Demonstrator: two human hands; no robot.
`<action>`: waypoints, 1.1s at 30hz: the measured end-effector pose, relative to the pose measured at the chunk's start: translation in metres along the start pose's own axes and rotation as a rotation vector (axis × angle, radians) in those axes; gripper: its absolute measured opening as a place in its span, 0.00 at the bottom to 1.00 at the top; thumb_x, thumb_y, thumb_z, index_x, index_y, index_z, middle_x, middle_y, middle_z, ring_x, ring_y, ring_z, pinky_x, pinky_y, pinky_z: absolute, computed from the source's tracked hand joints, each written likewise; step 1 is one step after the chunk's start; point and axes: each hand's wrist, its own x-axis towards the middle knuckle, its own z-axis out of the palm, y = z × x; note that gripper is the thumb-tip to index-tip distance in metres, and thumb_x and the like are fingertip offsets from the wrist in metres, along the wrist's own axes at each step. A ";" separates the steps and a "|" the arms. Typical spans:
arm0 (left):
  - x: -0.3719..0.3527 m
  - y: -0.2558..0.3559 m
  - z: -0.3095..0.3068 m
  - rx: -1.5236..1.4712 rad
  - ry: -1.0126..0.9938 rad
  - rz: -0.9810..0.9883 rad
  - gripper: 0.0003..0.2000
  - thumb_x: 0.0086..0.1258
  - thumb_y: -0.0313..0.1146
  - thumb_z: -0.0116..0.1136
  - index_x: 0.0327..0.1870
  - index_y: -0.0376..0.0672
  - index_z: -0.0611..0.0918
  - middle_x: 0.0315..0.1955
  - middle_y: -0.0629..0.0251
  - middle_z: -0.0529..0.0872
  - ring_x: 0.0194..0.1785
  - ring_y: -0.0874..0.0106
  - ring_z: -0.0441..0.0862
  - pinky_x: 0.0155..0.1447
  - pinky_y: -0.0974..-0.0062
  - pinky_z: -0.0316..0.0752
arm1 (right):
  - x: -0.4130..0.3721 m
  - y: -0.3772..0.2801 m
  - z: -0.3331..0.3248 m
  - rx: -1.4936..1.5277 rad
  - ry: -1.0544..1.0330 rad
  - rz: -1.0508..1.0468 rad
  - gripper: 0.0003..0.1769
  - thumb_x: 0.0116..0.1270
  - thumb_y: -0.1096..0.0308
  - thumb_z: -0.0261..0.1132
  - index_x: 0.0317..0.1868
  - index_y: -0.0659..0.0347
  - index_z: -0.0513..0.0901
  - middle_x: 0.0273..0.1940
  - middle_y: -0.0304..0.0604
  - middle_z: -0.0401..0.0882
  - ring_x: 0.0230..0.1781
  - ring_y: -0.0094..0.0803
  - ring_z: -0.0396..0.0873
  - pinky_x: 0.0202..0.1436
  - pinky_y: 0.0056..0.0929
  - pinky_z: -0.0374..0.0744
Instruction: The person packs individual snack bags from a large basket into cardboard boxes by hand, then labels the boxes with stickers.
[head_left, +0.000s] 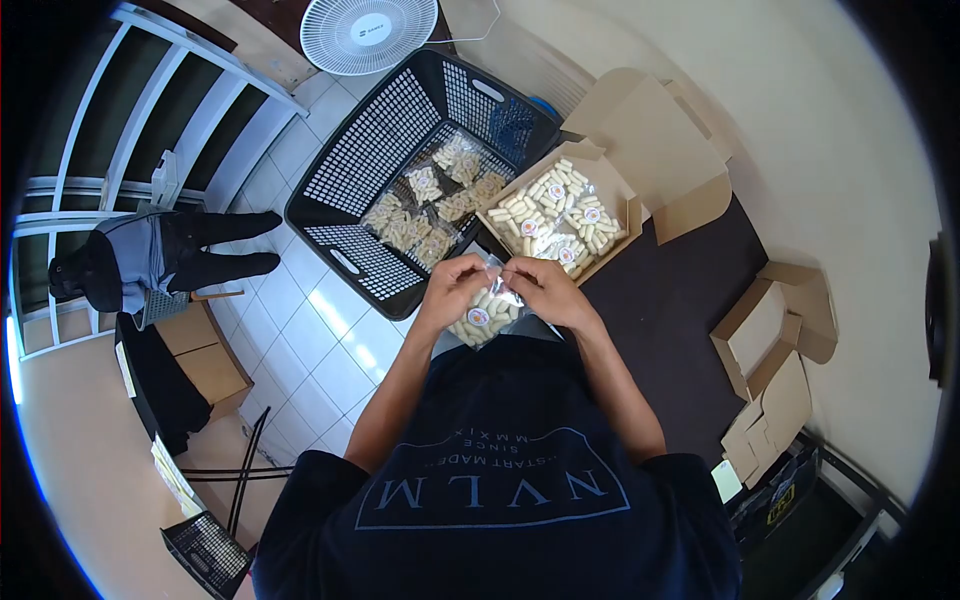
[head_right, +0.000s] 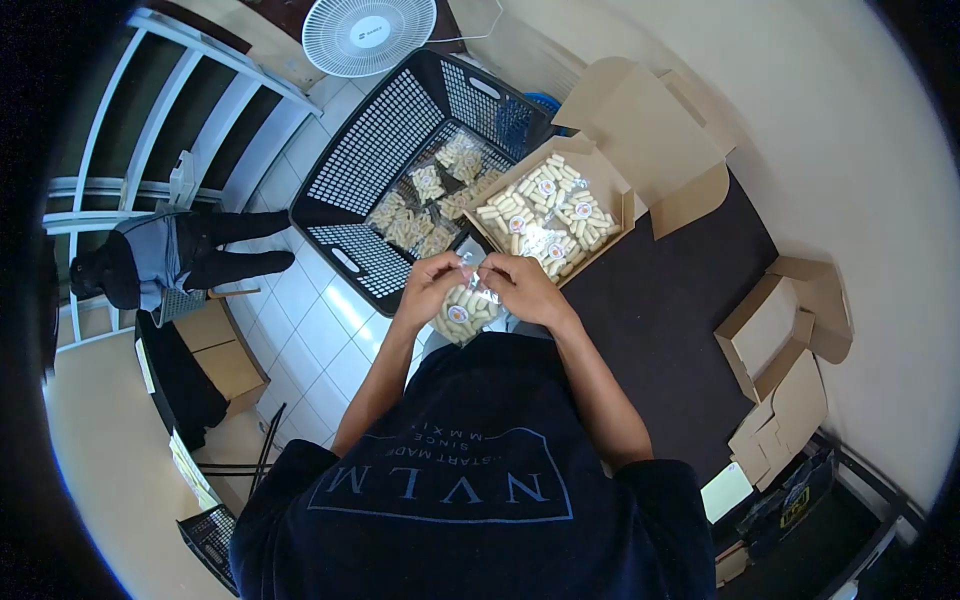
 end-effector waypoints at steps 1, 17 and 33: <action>0.001 0.001 0.000 0.064 0.017 -0.019 0.07 0.71 0.28 0.57 0.32 0.37 0.79 0.24 0.75 0.76 0.28 0.87 0.68 0.31 0.82 0.65 | 0.001 0.000 -0.001 -0.072 -0.009 -0.022 0.08 0.69 0.72 0.57 0.35 0.69 0.78 0.27 0.43 0.80 0.29 0.26 0.77 0.35 0.27 0.75; 0.026 0.000 0.021 0.149 0.196 0.072 0.08 0.74 0.29 0.52 0.34 0.35 0.78 0.21 0.69 0.79 0.26 0.81 0.78 0.31 0.81 0.71 | 0.002 -0.004 -0.008 -0.175 0.134 -0.058 0.08 0.65 0.71 0.58 0.31 0.67 0.75 0.20 0.46 0.72 0.20 0.28 0.68 0.26 0.30 0.69; 0.115 0.015 -0.006 -0.242 0.318 0.019 0.10 0.78 0.35 0.47 0.37 0.42 0.77 0.24 0.72 0.76 0.30 0.80 0.73 0.38 0.80 0.71 | -0.042 0.023 -0.067 0.133 0.483 -0.028 0.11 0.65 0.67 0.66 0.39 0.66 0.77 0.29 0.37 0.77 0.28 0.20 0.75 0.33 0.21 0.75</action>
